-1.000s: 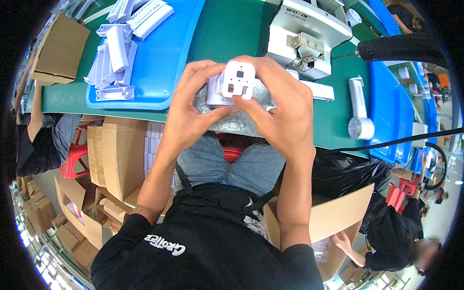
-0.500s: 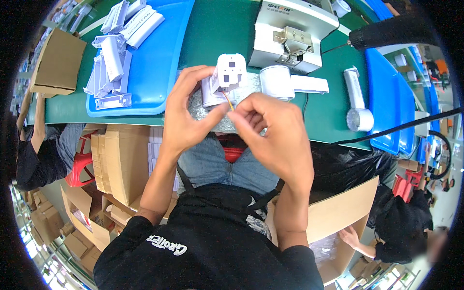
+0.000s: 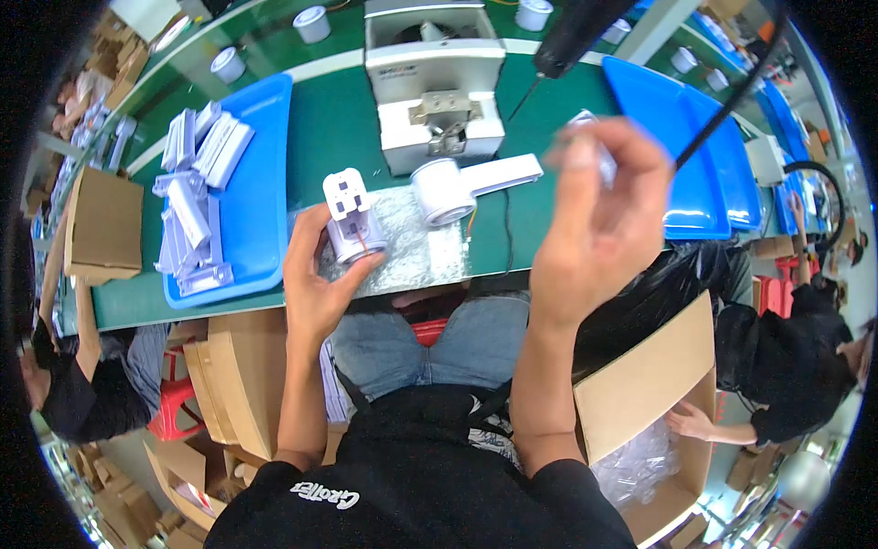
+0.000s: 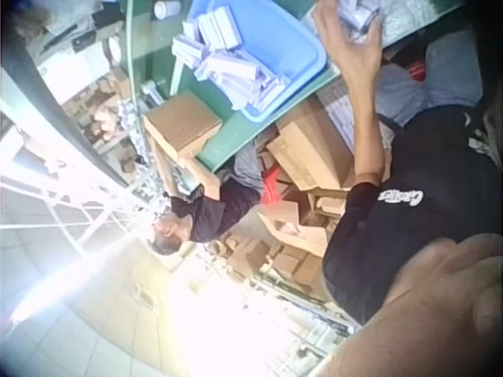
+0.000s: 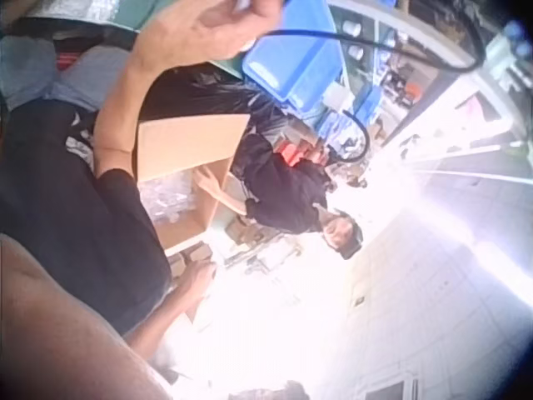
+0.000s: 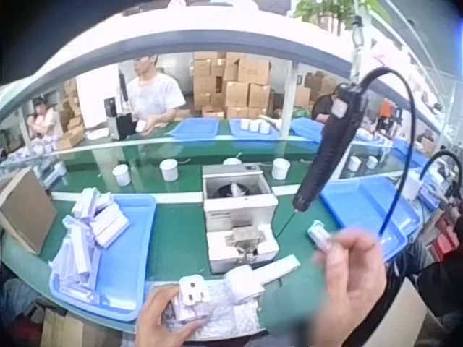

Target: Assembling portable handheld fans using an electric screwdriver on a factory production line.

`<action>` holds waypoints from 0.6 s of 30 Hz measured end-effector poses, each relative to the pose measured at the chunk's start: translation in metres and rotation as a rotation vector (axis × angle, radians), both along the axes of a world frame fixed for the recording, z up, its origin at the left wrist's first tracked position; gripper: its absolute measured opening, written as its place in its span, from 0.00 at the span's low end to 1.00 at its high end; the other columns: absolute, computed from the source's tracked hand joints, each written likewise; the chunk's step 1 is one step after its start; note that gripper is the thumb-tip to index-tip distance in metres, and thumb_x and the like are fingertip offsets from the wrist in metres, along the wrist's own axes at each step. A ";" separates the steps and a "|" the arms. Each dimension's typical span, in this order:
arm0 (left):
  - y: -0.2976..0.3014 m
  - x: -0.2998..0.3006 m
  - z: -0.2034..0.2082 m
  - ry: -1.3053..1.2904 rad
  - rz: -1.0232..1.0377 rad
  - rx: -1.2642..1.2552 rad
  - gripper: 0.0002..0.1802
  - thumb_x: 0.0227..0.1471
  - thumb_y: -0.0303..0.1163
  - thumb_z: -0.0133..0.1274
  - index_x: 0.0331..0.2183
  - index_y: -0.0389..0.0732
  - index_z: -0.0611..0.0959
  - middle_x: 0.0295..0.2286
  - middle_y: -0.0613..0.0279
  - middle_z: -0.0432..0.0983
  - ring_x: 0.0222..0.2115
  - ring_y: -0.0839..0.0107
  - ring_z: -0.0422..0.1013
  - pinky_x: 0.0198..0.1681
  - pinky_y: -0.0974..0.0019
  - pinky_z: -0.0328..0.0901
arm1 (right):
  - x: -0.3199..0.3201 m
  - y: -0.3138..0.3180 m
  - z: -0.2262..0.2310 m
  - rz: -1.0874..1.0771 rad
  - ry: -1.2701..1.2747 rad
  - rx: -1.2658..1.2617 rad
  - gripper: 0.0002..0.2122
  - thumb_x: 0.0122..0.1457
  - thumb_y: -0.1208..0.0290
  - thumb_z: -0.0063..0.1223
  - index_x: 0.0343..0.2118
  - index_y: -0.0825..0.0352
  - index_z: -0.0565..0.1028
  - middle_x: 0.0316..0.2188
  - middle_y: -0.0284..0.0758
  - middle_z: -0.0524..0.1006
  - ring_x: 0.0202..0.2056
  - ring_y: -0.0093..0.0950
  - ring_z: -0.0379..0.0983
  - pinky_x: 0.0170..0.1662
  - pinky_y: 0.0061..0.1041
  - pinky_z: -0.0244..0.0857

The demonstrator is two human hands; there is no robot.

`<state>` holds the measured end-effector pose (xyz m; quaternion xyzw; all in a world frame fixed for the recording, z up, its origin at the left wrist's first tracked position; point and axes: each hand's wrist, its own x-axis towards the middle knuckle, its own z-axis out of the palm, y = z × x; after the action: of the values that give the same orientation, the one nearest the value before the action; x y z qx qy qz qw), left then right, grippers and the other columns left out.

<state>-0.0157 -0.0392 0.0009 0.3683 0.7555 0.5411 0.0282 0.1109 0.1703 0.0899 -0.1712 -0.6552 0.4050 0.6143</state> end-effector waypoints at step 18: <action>0.027 -0.002 -0.014 -0.180 -0.074 0.081 0.37 0.44 0.24 0.74 0.56 0.35 0.76 0.48 0.52 0.77 0.49 0.59 0.76 0.55 0.60 0.69 | -0.029 0.098 0.068 0.630 0.107 0.075 0.34 0.70 0.33 0.39 0.37 0.69 0.73 0.27 0.36 0.74 0.26 0.28 0.72 0.32 0.27 0.68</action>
<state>-0.0175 -0.0120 -0.0134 0.3468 0.7132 0.6007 0.1011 0.0823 0.2687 0.1581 0.0846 -0.6572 0.5593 0.4982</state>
